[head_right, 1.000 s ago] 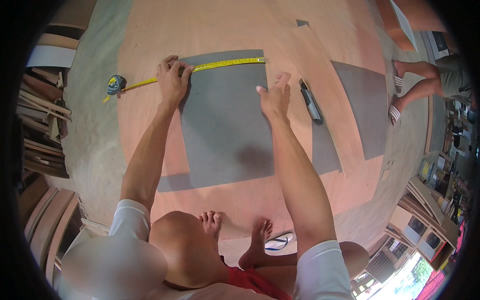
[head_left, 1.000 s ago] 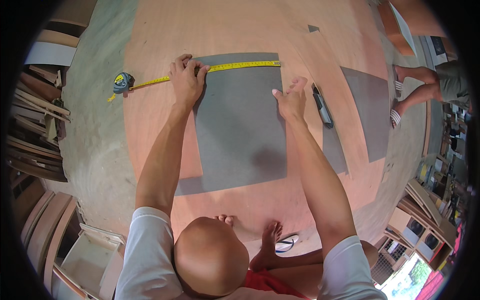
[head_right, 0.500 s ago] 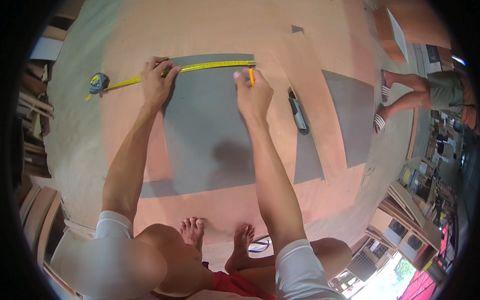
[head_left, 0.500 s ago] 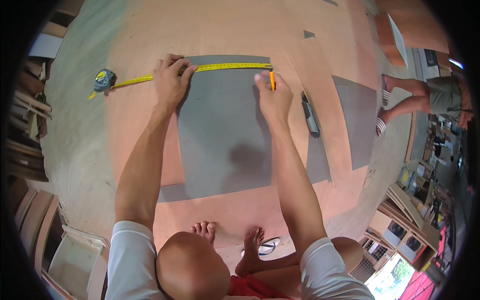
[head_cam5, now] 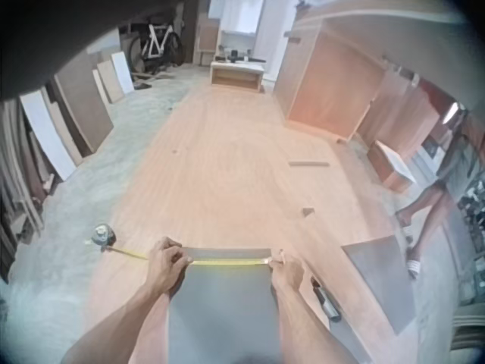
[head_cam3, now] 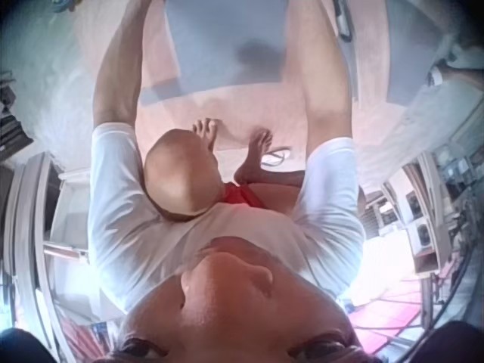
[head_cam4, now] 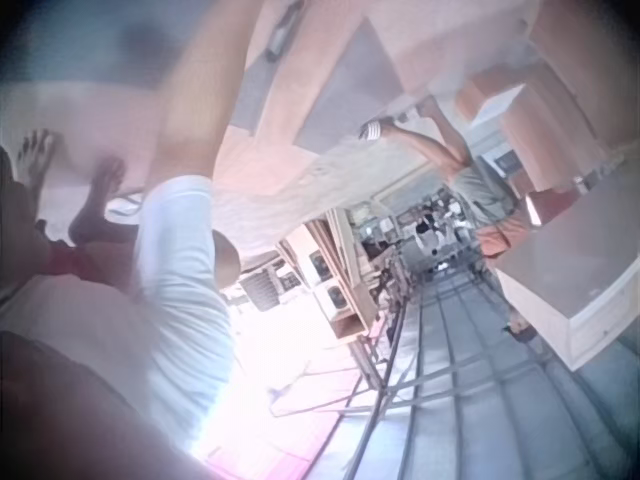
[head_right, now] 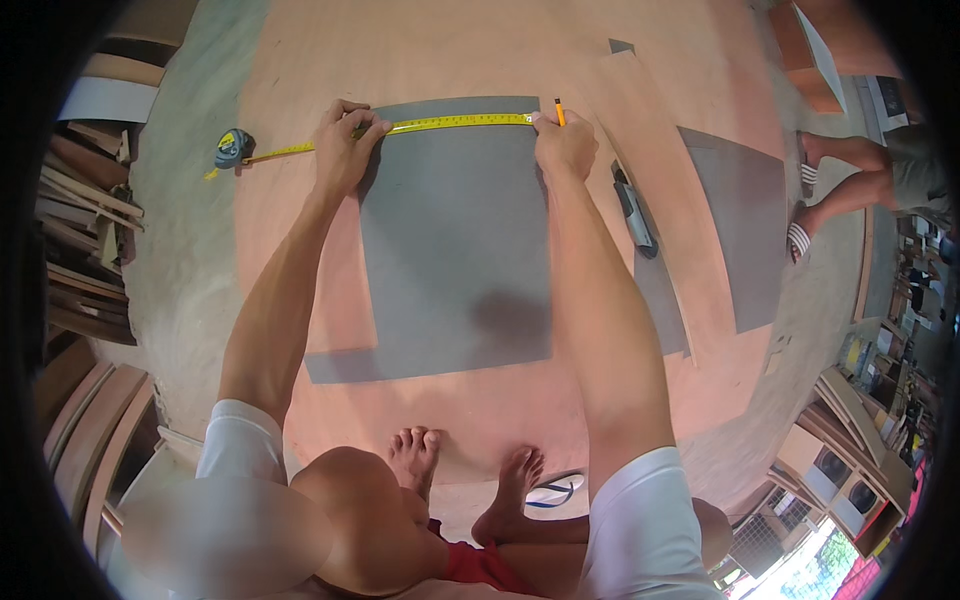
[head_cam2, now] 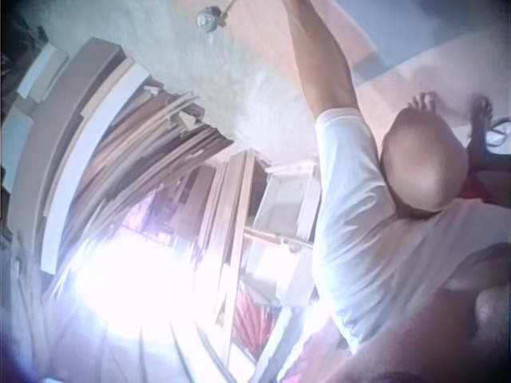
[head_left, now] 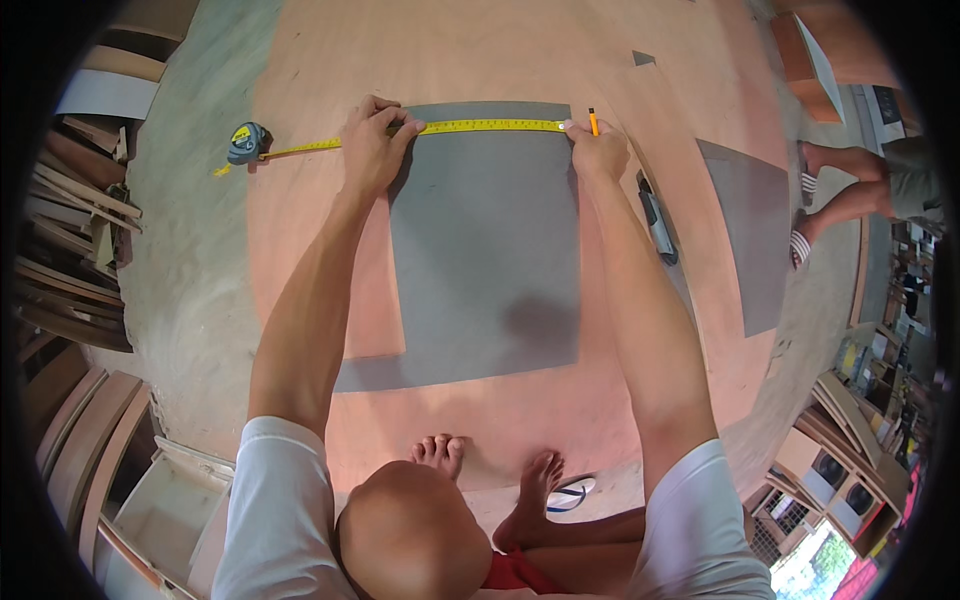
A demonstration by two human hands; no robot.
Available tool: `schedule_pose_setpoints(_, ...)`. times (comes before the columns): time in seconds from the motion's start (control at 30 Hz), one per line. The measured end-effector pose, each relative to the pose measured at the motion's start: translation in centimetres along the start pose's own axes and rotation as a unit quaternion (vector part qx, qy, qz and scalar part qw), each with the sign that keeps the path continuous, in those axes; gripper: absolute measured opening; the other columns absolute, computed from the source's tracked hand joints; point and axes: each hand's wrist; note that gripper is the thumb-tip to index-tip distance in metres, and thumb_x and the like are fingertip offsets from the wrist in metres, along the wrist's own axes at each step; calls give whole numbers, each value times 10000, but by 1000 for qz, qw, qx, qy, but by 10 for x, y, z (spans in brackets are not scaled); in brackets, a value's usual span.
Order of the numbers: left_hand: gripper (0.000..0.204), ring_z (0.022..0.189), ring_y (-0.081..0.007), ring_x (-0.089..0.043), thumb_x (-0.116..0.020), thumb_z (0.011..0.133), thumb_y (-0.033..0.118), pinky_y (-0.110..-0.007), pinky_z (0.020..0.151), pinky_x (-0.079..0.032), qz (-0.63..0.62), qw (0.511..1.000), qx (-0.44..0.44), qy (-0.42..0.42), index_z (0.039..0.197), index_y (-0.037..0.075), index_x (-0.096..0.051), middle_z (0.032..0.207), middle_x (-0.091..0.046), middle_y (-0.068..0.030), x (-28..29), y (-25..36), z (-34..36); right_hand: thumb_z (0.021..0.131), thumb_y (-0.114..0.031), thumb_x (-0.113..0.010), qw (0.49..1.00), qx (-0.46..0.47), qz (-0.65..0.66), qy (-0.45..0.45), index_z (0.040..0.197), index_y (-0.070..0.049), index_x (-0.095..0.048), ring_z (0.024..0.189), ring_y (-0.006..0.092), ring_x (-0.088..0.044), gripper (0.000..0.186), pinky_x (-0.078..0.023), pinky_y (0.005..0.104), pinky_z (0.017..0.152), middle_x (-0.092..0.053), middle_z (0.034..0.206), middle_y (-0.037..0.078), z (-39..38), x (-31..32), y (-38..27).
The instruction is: The person measures and marks a large sheet of material on the floor using a tape measure and pencil. They then use a utility knife to cut the material along the marked lines, separating it into smaller pieces.
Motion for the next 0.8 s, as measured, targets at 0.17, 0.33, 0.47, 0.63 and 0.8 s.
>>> schedule_pose_setpoints(0.17, 237, 1069, -291, -630, -825, 857, 296, -430, 923, -484, -5, 1000, 3, 18, 900, 64, -803, 1096, -697, -75, -4, -5, 0, 863, -303, -833, 1000, -5, 14, -22, 961, -89, -786, 965, 291, -745, 240, -551, 426, 871, -783, 971, 121, -3, 5, -6)
schedule_pose_setpoints(0.33, 236, 1039, -300, -657, -823, 859, 274, -421, 896, -530, 30, 999, -15, 34, 895, 42, -796, 1133, -707, -111, -4, -4, -4, 895, -263, -804, 988, 144, 30, 45, 982, -6, -764, 826, 220, -691, 275, -527, 370, 768, -745, 925, 149, -11, 20, -15)
schedule_pose_setpoints(0.47, 222, 1023, -293, -656, -824, 856, 269, -422, 885, -524, 27, 999, -13, 31, 870, 52, -781, 1114, -702, -101, -2, -3, -5, 1040, -280, -642, 907, 30, 353, -230, 980, 33, -700, 671, 147, -508, 324, -454, 324, 640, -615, 798, 80, -32, 38, -39)
schedule_pose_setpoints(0.63, 211, 1026, -280, -648, -819, 848, 265, -422, 867, -506, 19, 999, 0, 30, 837, 70, -739, 1108, -684, -71, -5, -6, -3, 1116, -275, -525, 805, -12, 489, -337, 914, 8, -624, 647, 131, -434, 360, -409, 308, 597, -573, 804, 68, -43, 7, -67)
schedule_pose_setpoints(0.8, 229, 1068, -262, -630, -816, 833, 283, -439, 895, -447, 49, 997, -23, 50, 836, 91, -692, 1148, -657, -35, -8, -3, -3, 1114, -357, -528, 818, 94, 465, -325, 878, -7, -608, 723, 135, -591, 430, -533, 290, 680, -623, 837, 98, -33, -50, -79)
Point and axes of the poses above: each hand's wrist, its own z-axis towards the middle knuckle, its own x-axis out of the back of the hand, y = z × x
